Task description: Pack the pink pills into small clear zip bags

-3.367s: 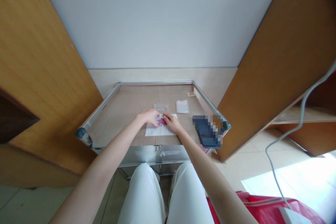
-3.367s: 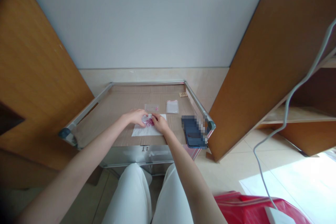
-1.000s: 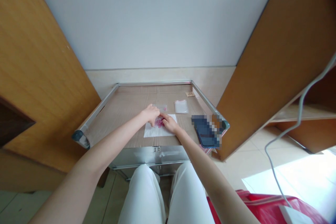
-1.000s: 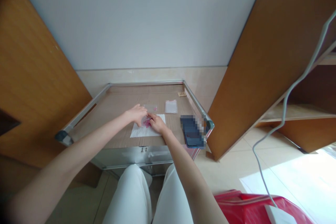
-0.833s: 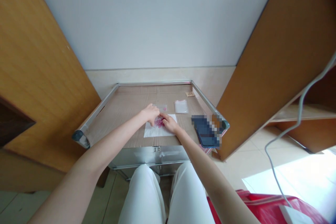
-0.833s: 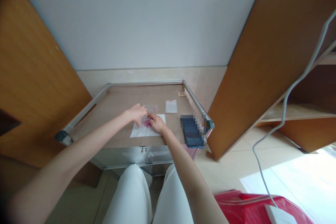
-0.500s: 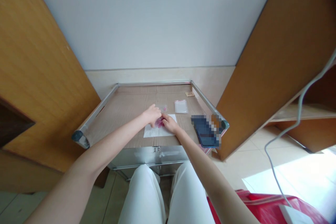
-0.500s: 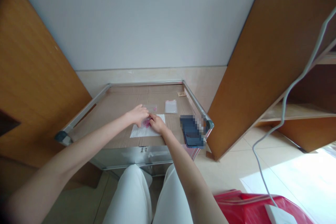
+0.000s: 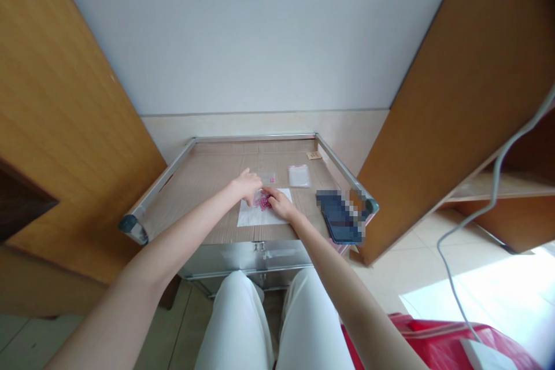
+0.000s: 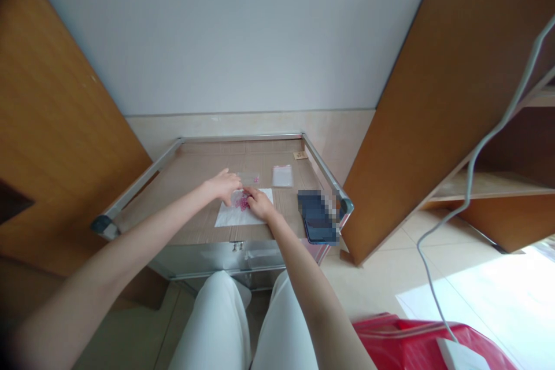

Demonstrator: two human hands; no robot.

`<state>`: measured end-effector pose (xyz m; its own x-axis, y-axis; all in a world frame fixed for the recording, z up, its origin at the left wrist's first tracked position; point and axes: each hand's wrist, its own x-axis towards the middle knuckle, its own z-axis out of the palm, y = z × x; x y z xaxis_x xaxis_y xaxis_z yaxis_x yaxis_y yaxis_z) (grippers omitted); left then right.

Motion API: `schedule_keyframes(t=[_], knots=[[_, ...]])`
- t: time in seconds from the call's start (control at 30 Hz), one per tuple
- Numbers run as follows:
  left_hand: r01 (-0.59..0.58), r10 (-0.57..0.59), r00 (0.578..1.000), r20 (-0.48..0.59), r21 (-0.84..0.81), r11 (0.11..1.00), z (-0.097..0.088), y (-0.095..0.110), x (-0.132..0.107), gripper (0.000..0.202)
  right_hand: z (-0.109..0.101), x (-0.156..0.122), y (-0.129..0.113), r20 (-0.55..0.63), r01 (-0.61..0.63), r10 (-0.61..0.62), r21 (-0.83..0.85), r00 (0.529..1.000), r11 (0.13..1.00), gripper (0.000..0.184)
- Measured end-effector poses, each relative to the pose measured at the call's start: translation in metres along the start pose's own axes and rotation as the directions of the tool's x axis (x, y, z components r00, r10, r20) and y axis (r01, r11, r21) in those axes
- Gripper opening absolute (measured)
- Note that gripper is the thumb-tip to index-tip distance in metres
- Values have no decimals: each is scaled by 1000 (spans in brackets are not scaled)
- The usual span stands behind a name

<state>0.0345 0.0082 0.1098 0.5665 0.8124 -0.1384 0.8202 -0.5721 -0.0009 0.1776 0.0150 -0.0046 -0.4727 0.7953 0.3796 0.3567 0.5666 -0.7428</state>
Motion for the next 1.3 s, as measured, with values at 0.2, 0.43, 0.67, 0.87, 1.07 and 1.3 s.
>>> schedule_keyframes(t=[0.2,0.43,0.67,0.87,1.07,1.3], knots=[[68,-66,998,17,-157,985,-1,-23,1,43,-2,-1,-5,-30,-62,63,28,998,998,44],[-9,-22,999,-29,-775,632,10,-38,-6,38,-4,-2,-7,-122,-108,121,105,985,989,40],[-108,60,989,-137,-931,-348,45,-20,-17,44,-10,-4,-14,-215,-31,77,209,974,977,32],[-173,-118,984,-132,-859,-482,57,5,-25,57,-18,1,-30,-267,-29,147,401,952,916,32],[-113,-218,975,-44,-941,-320,63,19,-22,67,-13,6,-43,-110,-199,348,646,931,737,35],[-101,-162,986,-30,-887,-451,70,14,-23,51,-15,12,-48,-65,-253,436,734,898,631,23]])
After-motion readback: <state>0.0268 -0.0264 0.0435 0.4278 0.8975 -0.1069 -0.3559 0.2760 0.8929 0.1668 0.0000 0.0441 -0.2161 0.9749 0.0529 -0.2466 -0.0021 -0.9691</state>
